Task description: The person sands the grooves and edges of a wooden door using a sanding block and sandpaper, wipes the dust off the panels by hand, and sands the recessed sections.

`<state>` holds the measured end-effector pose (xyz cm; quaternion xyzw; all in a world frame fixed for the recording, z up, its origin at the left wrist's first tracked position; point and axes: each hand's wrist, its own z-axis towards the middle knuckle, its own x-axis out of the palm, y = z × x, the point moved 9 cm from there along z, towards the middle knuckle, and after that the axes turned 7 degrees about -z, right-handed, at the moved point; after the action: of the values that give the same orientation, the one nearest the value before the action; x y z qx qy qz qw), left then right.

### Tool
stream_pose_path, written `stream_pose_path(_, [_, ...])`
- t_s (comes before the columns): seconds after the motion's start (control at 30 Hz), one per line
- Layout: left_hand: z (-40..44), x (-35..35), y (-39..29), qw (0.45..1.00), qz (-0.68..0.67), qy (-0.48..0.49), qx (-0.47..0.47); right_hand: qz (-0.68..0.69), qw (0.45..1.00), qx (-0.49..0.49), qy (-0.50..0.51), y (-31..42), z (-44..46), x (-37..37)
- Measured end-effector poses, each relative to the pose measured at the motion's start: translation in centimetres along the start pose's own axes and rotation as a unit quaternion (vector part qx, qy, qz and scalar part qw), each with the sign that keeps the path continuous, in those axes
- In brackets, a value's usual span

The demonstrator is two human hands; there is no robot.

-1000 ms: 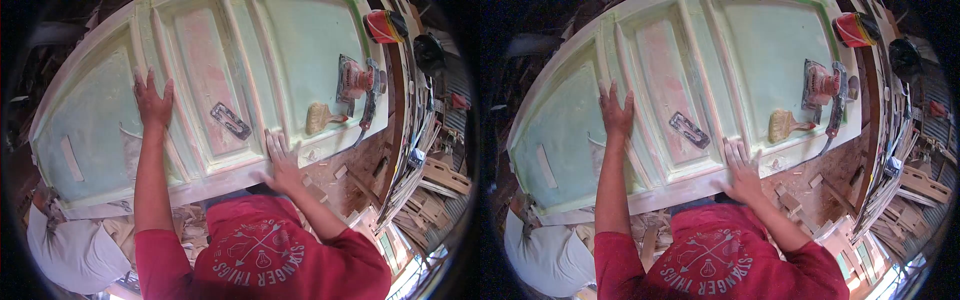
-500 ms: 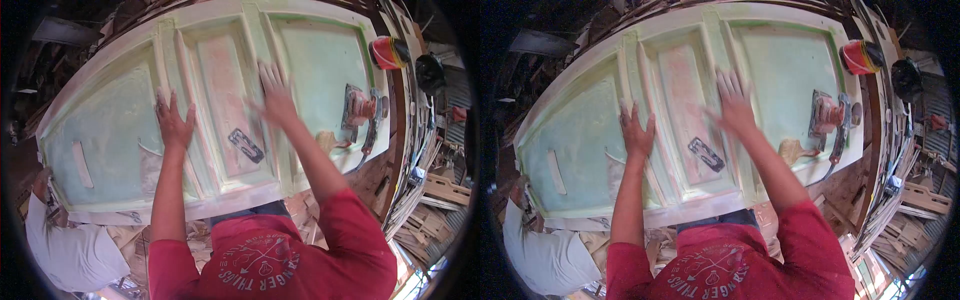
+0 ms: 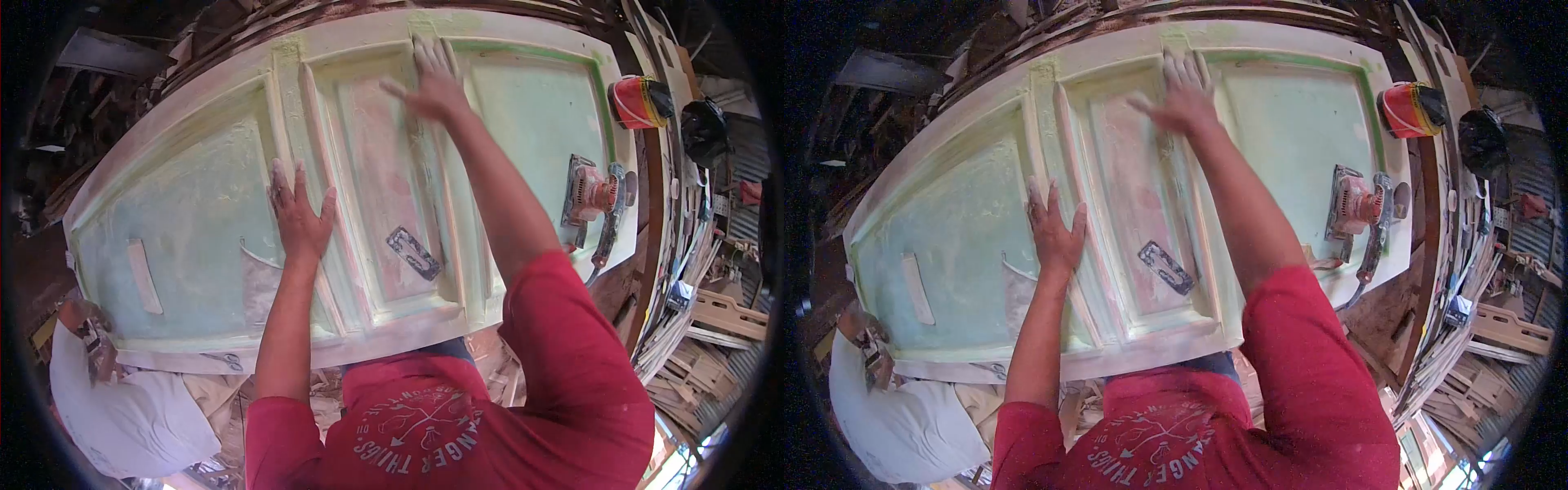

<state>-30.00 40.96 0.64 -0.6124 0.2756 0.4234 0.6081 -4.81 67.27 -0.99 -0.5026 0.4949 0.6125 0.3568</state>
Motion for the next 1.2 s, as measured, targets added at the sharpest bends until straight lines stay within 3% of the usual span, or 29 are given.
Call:
stream_pose_path(0.13, [0.1, 0.0, 0.3, 1.0, -0.004, -0.008, 0.009, -0.004, 0.996, -0.013, 0.092, 0.9, -17.7, -3.0])
stream_pose_path(0.23, [0.1, 0.0, 0.2, 1.0, -0.009, -0.003, 0.002, -0.021, 0.99, 0.008, 0.142, 1.2, -24.1, -3.6])
stream_pose_path(0.4, [0.3, -0.2, -0.2, 1.0, 0.0, -0.003, 0.012, 0.006, 1.0, -0.027, 0.014, 0.4, -8.2, -2.3])
stream_pose_path(0.47, [-0.1, 0.0, -0.1, 1.0, -0.001, -0.004, 0.013, -0.044, 0.998, -0.012, -0.031, 0.3, -1.0, -1.1])
stream_pose_path(0.57, [-0.1, 0.3, 0.5, 1.0, -0.002, -0.006, 0.016, -0.026, 1.0, 0.003, -0.013, 0.3, -0.1, -0.6])
stream_pose_path(0.77, [-0.2, -0.1, 0.0, 1.0, -0.015, -0.018, 0.012, 0.011, 0.998, -0.024, 0.061, 0.5, -22.9, -3.2])
stream_pose_path(0.87, [-1.2, 0.1, -1.2, 0.993, 0.055, -0.077, 0.067, 0.086, 0.991, -0.009, 0.098, 0.0, -27.8, -3.9])
stream_pose_path(0.93, [-2.8, 1.3, -6.9, 0.989, -0.073, -0.05, 0.116, 0.165, 0.983, 0.036, 0.072, -2.3, -28.1, -5.3])
stream_pose_path(1.0, [-5.0, 5.7, -14.1, 0.956, -0.26, 0.067, 0.119, 0.274, 0.956, 0.105, 0.017, -5.9, -27.5, -6.2])
stream_pose_path(1.07, [-5.6, 8.8, -21.5, 0.956, -0.229, 0.119, 0.141, 0.233, 0.956, 0.119, -0.132, -10.1, -25.7, -9.4])
stream_pose_path(1.2, [-0.9, 13.7, -26.8, 0.982, -0.148, 0.026, 0.112, 0.152, 0.955, 0.136, -0.214, -19.5, -18.6, -10.9])
